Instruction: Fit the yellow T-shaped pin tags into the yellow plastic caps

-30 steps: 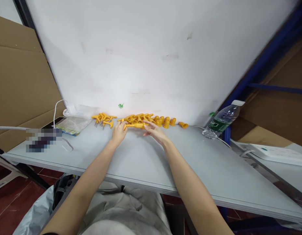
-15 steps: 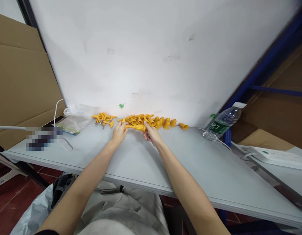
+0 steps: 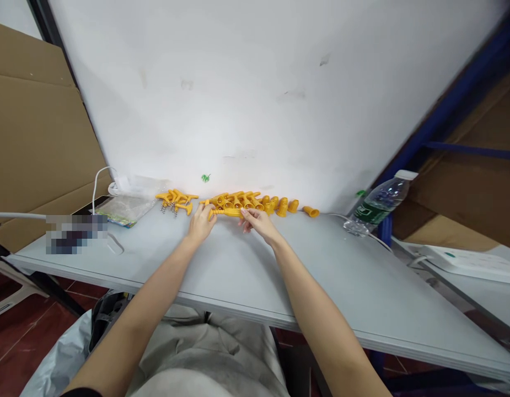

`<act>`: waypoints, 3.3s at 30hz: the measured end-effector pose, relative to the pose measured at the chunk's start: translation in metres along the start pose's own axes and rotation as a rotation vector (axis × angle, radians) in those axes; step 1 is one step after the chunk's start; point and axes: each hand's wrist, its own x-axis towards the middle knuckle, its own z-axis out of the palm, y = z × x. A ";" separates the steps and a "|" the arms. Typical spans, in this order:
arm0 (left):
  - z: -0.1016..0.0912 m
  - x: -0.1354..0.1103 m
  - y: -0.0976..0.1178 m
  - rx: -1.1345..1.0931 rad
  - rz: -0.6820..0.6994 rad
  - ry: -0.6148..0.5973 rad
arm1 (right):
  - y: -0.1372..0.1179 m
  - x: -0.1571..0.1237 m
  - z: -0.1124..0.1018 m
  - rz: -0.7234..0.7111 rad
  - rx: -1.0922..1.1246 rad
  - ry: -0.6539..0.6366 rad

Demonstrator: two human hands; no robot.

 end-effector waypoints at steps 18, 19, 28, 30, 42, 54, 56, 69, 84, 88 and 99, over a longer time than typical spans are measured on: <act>-0.006 -0.001 0.004 0.020 -0.064 -0.079 | 0.000 0.000 0.006 0.147 0.058 0.045; -0.006 -0.001 0.004 0.020 -0.066 -0.083 | 0.000 0.000 0.006 0.152 0.072 0.047; -0.008 -0.001 0.005 0.047 -0.094 -0.132 | 0.004 0.000 0.013 0.222 0.264 0.097; -0.008 -0.002 0.005 0.047 -0.097 -0.134 | 0.006 0.001 0.015 0.242 0.292 0.104; -0.006 -0.002 0.002 0.040 -0.064 -0.120 | 0.010 0.003 0.018 0.304 0.383 0.142; -0.008 -0.005 0.004 -0.030 -0.048 -0.148 | -0.004 0.003 0.028 0.469 0.659 0.147; -0.006 -0.006 0.003 -0.067 -0.037 -0.110 | -0.003 0.008 0.029 0.429 0.666 0.202; 0.000 -0.005 -0.006 -0.065 -0.038 -0.067 | 0.014 0.066 0.018 -0.205 -0.778 0.474; 0.005 -0.006 -0.009 -0.120 -0.015 -0.138 | -0.029 0.091 -0.117 0.212 -0.779 0.188; 0.007 -0.007 -0.009 -0.140 0.003 -0.168 | 0.007 0.059 -0.163 0.321 -0.958 0.686; 0.009 -0.010 -0.007 -0.147 0.024 -0.213 | 0.095 0.013 -0.177 0.572 -1.147 0.505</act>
